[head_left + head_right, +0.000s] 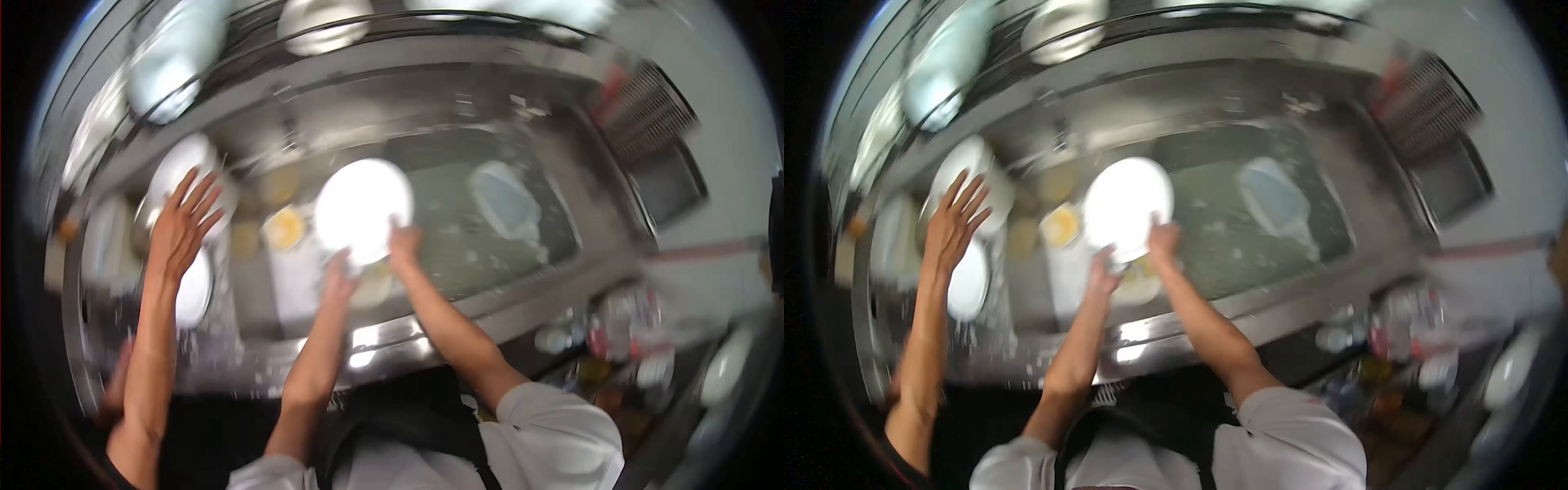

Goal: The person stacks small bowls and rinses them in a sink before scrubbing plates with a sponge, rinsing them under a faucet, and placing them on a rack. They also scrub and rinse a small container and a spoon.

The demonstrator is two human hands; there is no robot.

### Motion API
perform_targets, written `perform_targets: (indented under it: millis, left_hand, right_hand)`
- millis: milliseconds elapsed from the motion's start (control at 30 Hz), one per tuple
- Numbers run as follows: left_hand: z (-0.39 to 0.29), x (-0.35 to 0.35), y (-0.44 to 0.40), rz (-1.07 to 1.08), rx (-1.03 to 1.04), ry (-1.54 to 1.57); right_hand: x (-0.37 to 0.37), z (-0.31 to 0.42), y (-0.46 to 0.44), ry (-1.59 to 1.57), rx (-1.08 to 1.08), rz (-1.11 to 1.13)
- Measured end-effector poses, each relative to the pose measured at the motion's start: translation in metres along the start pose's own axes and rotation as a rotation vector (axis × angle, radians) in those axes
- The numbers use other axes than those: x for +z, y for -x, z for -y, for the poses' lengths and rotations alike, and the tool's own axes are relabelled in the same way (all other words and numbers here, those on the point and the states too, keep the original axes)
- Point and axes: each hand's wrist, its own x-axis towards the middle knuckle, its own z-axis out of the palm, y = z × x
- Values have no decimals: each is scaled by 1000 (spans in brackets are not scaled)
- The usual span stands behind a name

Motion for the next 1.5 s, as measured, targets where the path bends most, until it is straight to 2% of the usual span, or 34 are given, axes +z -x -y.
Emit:
perform_targets:
  millis: [33, 67, 100, 133, 167, 200, 233, 267, 333, 367, 433, 467, 533, 600, 700, 800, 900, 933, 1000, 1067, 1133, 1200, 1233, 1333, 1367, 1400, 1500]
  left_hand:
    - [-8, -6, -3, 17, -27, -105]
    - [-23, -8, 7, 125, -118, -149]
    - [-36, 20, 31, 95, -108, -138]
    - [-41, 27, 44, 97, -33, -148]
    - [-40, 19, 35, 62, -52, -128]
    - [-39, 6, 24, 201, -78, -150]
    - [-39, 24, 41, 231, -91, -216]
    - [-38, 44, 64, 268, -91, -245]
    - [-30, 70, 85, 207, -102, -244]
    - [-20, 73, 80, 239, -142, -175]
    - [-3, 69, 55, 279, -222, -46]
    - [5, 69, 44, 318, -226, -99]
    - [11, 66, 44, 374, -224, -189]
    - [3, 75, 69, 390, -163, -336]
    - [-7, 98, 115, 441, -158, -358]
    - [14, 106, 123, 375, -182, -263]
    - [44, 114, 130, 302, -204, -336]
    - [49, 119, 129, 364, -204, -370]
    - [57, 127, 129, 485, -210, -454]
    - [68, 162, 148, 501, -174, -524]
    - [88, 205, 169, 588, -73, -640]
    - [110, 251, 186, 706, 50, -825]
    - [125, 275, 196, 721, 77, -893]
    - [195, 342, 189, 683, 161, -928]
    - [212, 361, 197, 733, 136, -947]
    - [230, 382, 204, 795, 110, -963]
    - [274, 429, 228, 745, 687, -1471]
  right_hand:
    - [-26, 18, 3, 208, 105, 270]
    - [-26, 3, 6, 124, 137, 322]
    - [-28, -12, 8, 42, 173, 372]
    - [-20, -21, 19, -188, 266, 172]
    - [-40, -8, 19, -390, 295, 420]
    - [-60, 3, 22, -577, 249, 551]
    - [-73, 18, 20, -346, 278, 403]
    - [-88, 29, 23, -315, 225, 367]
    - [-114, 41, 39, -230, 139, 313]
    - [-114, 44, 50, -113, 102, 136]
    - [-112, 39, 60, -142, 126, 64]
    - [-116, 37, 62, -152, 130, 33]
    - [-137, 27, 62, -349, 168, 125]
    - [-171, 25, 67, -565, 223, 324]
    - [-174, 7, 42, -696, 49, 199]
    - [-201, 45, 67, -424, 49, -43]
    - [-214, 36, 67, -278, 119, -158]
    - [-220, 27, 60, -308, 104, -243]
    - [-277, 49, 83, -485, 150, -100]
    - [-308, 32, 73, -849, 97, -52]
    - [-360, 13, 56, -1044, -23, 55]
    - [-427, 15, 48, -1047, -64, 59]
    - [-456, 11, 37, -1076, -13, 84]
    - [-526, 26, 25, -949, -85, -107]
    - [-543, 18, 14, -969, -149, -144]
    - [-564, 21, 13, -952, -96, -202]
    - [-607, 23, 13, -908, -101, -374]
